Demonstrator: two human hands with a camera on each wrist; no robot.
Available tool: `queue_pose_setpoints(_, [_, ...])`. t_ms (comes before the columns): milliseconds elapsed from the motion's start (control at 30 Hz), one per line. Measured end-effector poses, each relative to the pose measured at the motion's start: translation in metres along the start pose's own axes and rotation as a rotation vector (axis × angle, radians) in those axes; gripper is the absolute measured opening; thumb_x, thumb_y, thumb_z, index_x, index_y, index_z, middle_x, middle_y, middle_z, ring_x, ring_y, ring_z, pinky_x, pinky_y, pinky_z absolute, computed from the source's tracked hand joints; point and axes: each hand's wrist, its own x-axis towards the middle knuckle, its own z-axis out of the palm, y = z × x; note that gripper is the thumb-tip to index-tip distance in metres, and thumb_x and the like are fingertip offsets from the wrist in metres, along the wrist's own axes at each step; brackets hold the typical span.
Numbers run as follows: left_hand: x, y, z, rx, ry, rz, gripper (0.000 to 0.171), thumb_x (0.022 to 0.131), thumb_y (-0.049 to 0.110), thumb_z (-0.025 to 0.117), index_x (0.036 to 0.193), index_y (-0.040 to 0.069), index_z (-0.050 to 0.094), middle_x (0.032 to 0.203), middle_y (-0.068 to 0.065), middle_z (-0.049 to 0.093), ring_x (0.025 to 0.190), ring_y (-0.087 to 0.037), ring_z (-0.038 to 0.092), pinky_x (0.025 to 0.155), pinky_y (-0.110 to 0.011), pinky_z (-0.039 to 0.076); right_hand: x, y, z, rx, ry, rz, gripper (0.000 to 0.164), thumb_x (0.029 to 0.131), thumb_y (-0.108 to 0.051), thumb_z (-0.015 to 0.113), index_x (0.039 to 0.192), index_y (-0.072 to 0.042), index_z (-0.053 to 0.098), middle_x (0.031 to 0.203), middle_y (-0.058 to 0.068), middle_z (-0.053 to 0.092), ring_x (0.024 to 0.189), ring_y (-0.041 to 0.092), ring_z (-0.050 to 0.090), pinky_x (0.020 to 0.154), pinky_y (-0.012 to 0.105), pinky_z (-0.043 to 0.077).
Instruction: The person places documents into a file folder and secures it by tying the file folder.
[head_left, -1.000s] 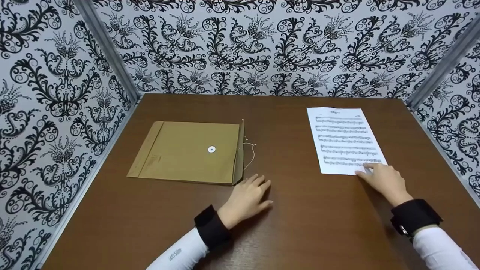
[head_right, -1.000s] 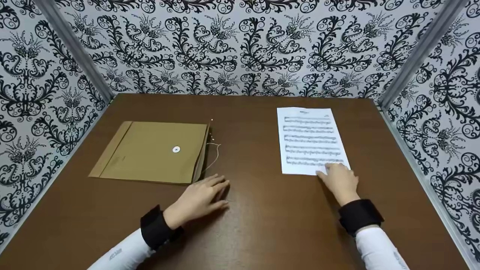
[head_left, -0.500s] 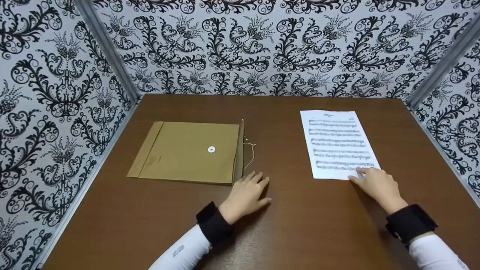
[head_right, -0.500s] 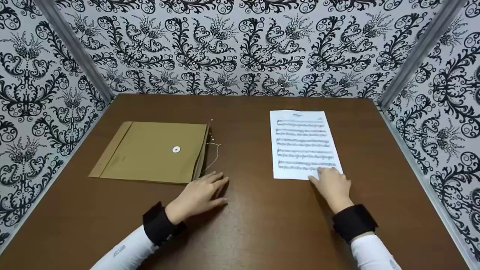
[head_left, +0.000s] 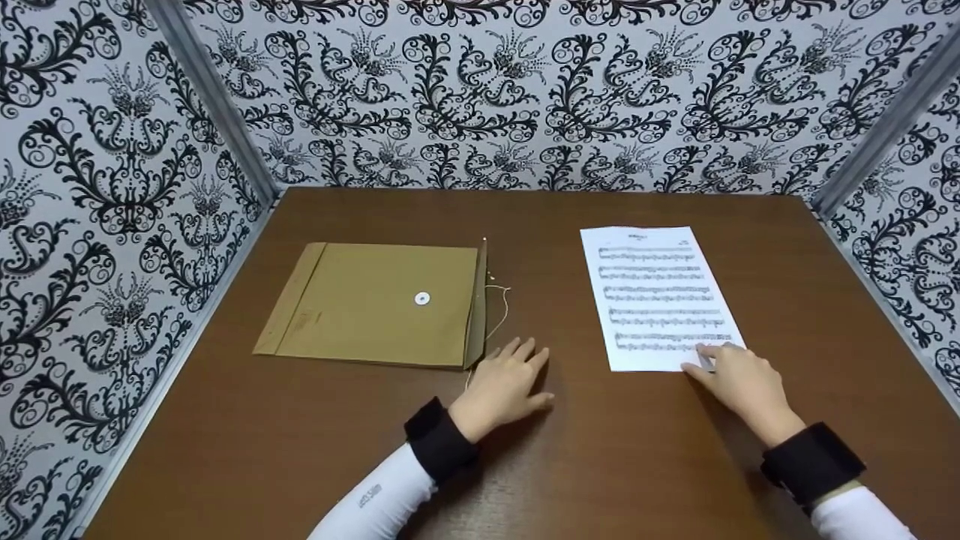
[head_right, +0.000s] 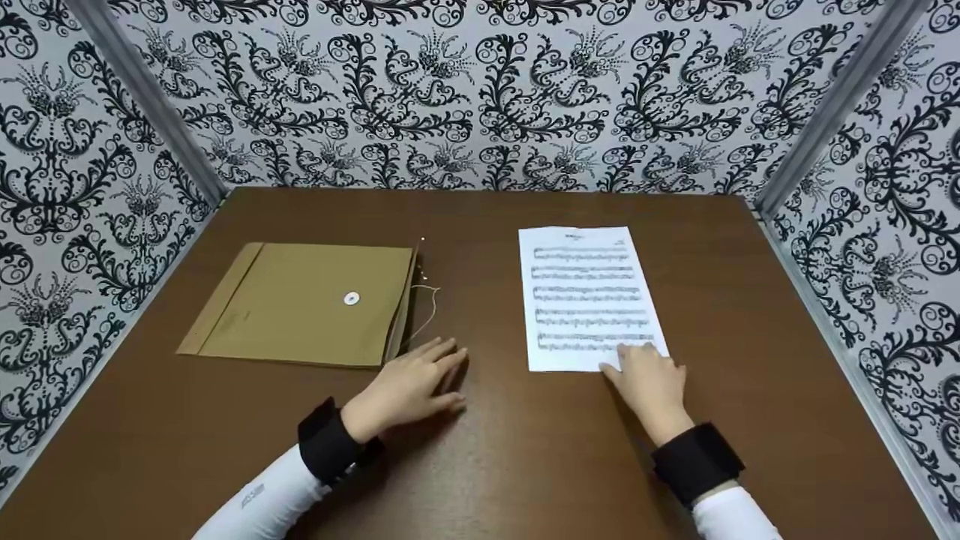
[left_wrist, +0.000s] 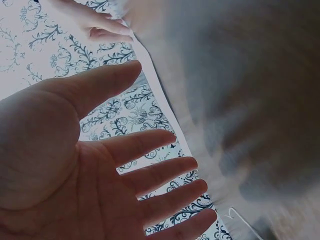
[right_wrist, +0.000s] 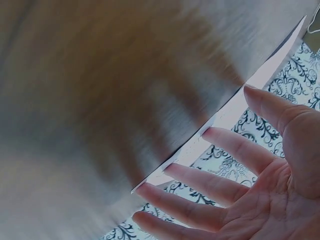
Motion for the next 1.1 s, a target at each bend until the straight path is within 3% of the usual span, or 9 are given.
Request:
queue_pose_setpoints(133, [0.002,0.001,-0.001,-0.005,-0.003,0.002,0.069,0.094,0.050,0.068,0.152,0.015,0.051,0.158,-0.012,0.051,0.147,-0.031,0.049,0.116,-0.046,0.047,-0.004,-0.007,0.003,-0.021,0.045,-0.040,0.042,0.092,-0.032,0.073,0.121,-0.002,0.074,0.107,0.034,0.070,0.081,0.054,0.066,0.053,0.055,0.050])
queue_pose_setpoints(433, [0.008,0.002,-0.001,-0.042,-0.036,-0.026,0.070,0.095,0.049,0.067,0.153,0.015,0.049,0.161,-0.010,0.047,0.150,-0.030,0.045,0.119,-0.047,0.044,-0.015,-0.022,0.008,-0.081,0.138,-0.118,0.040,0.088,-0.032,0.079,0.115,-0.003,0.076,0.085,0.026,0.068,0.059,0.041,0.061,0.048,0.049,0.047])
queue_pose_setpoints(633, [0.010,0.001,-0.001,-0.022,-0.021,-0.020,0.070,0.096,0.051,0.066,0.154,0.015,0.048,0.160,-0.010,0.048,0.149,-0.030,0.046,0.119,-0.046,0.044,-0.019,-0.032,0.012,-0.144,0.206,-0.167,0.038,0.086,-0.033,0.080,0.112,-0.004,0.078,0.086,0.025,0.071,0.054,0.038,0.059,0.044,0.044,0.044])
queue_pose_setpoints(1100, [0.020,0.002,-0.002,-0.059,-0.055,-0.037,0.080,0.092,0.056,0.069,0.155,0.013,0.045,0.162,-0.008,0.045,0.151,-0.030,0.044,0.121,-0.045,0.042,-0.026,-0.052,0.016,-0.137,0.190,-0.186,0.036,0.087,-0.034,0.080,0.111,-0.008,0.078,0.092,0.023,0.072,0.050,0.032,0.056,0.043,0.042,0.043])
